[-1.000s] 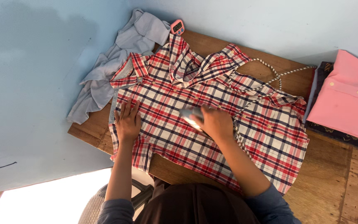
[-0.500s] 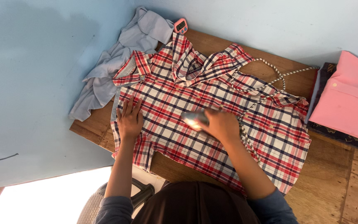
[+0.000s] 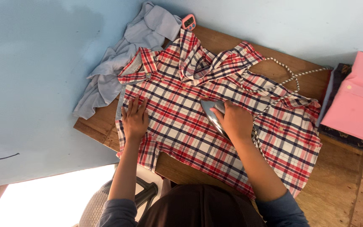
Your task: The person irons a pink shirt and a plaid shirt on a wooden table. They smooth the fabric with their hands, use a steam iron to press the garments, and fold the pink shirt before moving to the plaid one. The person irons the sleeves and body of the plaid shirt, adjusting the fabric as needed.
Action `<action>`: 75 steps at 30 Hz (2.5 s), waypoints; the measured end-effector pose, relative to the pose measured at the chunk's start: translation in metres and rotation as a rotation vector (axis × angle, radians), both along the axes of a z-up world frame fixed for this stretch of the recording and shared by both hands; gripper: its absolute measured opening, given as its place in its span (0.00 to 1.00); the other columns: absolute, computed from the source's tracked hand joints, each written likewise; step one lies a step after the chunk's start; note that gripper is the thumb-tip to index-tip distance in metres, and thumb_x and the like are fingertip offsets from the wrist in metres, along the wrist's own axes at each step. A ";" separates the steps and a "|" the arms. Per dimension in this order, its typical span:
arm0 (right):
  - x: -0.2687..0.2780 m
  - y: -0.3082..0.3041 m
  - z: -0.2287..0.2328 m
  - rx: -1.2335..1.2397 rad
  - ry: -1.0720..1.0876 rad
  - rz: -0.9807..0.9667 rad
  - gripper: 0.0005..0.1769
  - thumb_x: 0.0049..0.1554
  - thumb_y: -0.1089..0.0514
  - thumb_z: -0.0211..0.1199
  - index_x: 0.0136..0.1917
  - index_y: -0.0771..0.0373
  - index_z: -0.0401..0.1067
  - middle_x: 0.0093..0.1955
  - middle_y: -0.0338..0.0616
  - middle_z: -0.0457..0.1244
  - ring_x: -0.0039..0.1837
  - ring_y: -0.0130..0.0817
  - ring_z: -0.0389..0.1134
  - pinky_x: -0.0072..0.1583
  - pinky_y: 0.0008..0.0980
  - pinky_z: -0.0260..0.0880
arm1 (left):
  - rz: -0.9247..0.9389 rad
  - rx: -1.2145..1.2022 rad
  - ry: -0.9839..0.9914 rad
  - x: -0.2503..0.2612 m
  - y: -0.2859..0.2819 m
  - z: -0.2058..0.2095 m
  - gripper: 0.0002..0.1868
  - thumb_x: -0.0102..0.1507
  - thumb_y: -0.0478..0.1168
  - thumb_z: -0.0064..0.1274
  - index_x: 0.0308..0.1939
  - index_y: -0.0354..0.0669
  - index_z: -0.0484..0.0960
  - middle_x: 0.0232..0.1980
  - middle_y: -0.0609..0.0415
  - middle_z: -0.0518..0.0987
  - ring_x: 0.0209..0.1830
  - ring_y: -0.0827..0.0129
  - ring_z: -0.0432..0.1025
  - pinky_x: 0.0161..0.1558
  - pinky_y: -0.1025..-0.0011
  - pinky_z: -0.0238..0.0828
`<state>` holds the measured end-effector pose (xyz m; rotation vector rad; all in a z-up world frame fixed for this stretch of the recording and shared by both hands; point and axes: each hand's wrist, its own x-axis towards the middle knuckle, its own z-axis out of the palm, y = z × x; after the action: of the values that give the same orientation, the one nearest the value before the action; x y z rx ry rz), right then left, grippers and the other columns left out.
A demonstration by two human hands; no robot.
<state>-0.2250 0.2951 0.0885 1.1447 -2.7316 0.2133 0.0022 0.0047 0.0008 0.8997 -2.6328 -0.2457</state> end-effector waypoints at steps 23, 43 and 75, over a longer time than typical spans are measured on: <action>0.008 -0.040 -0.018 -0.103 -0.105 0.106 0.32 0.66 0.33 0.52 0.52 0.64 0.77 0.33 0.46 0.69 0.25 0.28 0.64 0.24 0.27 0.60 | 0.019 0.037 -0.054 -0.003 -0.001 0.006 0.26 0.70 0.47 0.38 0.73 0.61 0.72 0.80 0.51 0.63 0.81 0.51 0.52 0.78 0.41 0.37; 0.105 -0.031 -0.004 0.028 -0.375 0.429 0.24 0.59 0.34 0.63 0.56 0.51 0.79 0.40 0.42 0.73 0.33 0.32 0.71 0.34 0.32 0.73 | -0.040 0.004 -0.044 0.000 -0.007 -0.005 0.27 0.71 0.48 0.36 0.76 0.62 0.68 0.82 0.51 0.60 0.82 0.48 0.51 0.78 0.38 0.35; 0.106 0.161 0.024 0.209 -0.516 -0.033 0.31 0.54 0.24 0.59 0.53 0.48 0.80 0.37 0.34 0.71 0.34 0.30 0.71 0.33 0.32 0.73 | -0.432 -0.039 -0.383 -0.039 0.073 -0.015 0.34 0.71 0.64 0.23 0.82 0.67 0.47 0.85 0.58 0.43 0.84 0.59 0.36 0.78 0.44 0.28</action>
<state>-0.1192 0.4557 0.1124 1.2381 -3.2877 0.2529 -0.0366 0.0778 -0.0146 0.3803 -3.1595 -0.1349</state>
